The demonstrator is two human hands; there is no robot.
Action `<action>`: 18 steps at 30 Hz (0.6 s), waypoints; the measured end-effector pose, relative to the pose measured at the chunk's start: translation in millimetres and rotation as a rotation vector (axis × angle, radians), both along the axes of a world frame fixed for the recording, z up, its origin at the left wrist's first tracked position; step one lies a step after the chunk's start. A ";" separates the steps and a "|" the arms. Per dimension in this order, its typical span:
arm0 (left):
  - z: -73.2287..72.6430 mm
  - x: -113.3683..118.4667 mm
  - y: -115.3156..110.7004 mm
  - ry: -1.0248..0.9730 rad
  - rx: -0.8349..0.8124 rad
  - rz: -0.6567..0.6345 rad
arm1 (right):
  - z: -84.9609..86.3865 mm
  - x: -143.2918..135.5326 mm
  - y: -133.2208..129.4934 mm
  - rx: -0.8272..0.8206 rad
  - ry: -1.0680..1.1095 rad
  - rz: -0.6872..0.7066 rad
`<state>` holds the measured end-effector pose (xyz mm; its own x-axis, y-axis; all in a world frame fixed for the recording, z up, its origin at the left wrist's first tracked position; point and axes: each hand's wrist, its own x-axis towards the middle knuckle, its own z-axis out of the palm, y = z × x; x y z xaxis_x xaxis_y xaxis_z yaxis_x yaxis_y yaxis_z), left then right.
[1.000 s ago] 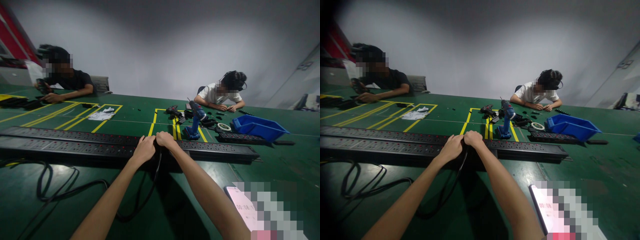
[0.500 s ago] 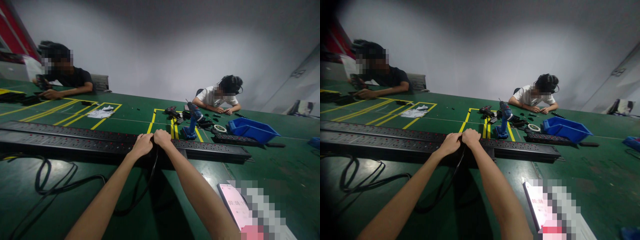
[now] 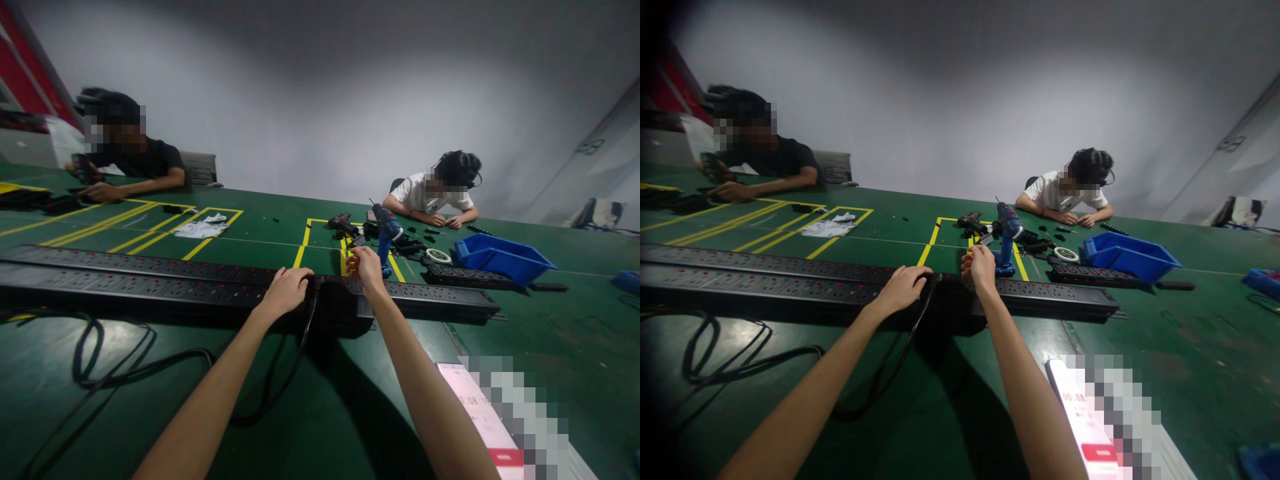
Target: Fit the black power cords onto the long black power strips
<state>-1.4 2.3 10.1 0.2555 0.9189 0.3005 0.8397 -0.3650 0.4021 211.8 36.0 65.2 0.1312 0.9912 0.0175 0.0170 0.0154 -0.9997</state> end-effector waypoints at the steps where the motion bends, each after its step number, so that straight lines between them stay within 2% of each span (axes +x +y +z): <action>1: 0.2 0.0 0.2 0.000 -0.001 -0.001 | 2.5 3.8 -8.1 -0.044 -0.020 0.033; 5: 1.1 1.1 1.3 0.012 -0.001 0.006 | -0.8 -7.6 -32.0 -0.242 -0.180 0.299; 8: 2.4 2.2 1.9 0.028 -0.012 0.005 | -14.0 -31.7 -36.3 -0.286 -0.123 0.432; 12: 4.1 2.9 1.9 0.035 -0.018 0.004 | -29.2 -51.0 -30.9 -0.236 0.056 0.334; 18: 2.2 2.2 2.9 0.029 -0.014 -0.008 | -32.7 -50.0 -27.1 -0.229 0.212 0.227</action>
<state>0.8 5.2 12.3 0.2715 0.9209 0.2798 0.8483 -0.3663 0.3825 161.8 9.0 32.5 -0.1149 0.9707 -0.2112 -0.1683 -0.2286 -0.9589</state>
